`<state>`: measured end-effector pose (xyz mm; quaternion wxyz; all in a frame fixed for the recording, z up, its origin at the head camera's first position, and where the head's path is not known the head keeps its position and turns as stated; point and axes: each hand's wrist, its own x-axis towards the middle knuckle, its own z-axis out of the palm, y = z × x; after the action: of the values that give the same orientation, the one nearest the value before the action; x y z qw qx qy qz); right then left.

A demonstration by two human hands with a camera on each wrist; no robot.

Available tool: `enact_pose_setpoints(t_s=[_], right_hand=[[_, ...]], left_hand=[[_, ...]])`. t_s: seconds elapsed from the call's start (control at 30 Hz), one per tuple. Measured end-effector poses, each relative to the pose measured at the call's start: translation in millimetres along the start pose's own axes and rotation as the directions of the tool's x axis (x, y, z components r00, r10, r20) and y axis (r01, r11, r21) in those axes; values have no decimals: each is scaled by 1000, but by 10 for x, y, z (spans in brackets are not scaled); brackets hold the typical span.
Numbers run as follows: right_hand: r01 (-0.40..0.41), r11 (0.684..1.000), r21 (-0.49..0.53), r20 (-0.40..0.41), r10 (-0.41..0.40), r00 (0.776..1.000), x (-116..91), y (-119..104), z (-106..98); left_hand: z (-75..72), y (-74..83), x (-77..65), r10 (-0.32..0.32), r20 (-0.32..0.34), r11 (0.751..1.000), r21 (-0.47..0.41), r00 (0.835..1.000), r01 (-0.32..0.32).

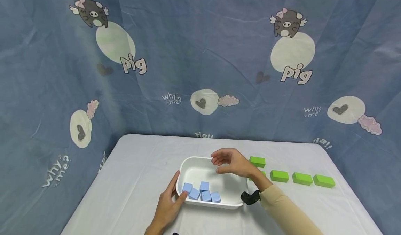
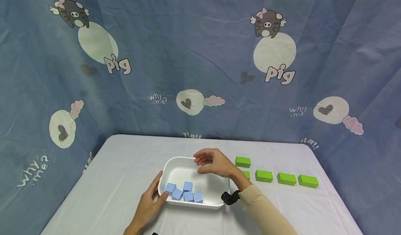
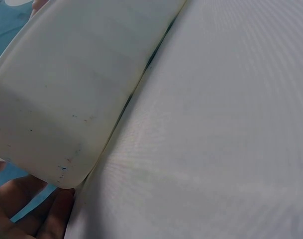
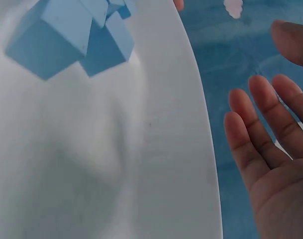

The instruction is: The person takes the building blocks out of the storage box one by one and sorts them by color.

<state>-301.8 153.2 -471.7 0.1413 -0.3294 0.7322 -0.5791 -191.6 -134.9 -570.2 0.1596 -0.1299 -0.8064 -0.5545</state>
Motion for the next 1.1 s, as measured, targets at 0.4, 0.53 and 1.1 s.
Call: enact_pose_setpoints(t_s=[0.4, 0.53, 1.1], right_hand=[[10, 994, 109, 65, -17, 998, 234, 183, 176], [-5, 993, 117, 90, -6, 996, 269, 226, 216], [-143, 990, -16, 307, 141, 941, 295, 406, 282]], left_hand=[[-1, 32, 12, -39, 9, 999, -27, 999, 39], [-8, 35, 14, -41, 8, 999, -29, 999, 41], [-10, 36, 15, -59, 10, 998, 5, 998, 59]])
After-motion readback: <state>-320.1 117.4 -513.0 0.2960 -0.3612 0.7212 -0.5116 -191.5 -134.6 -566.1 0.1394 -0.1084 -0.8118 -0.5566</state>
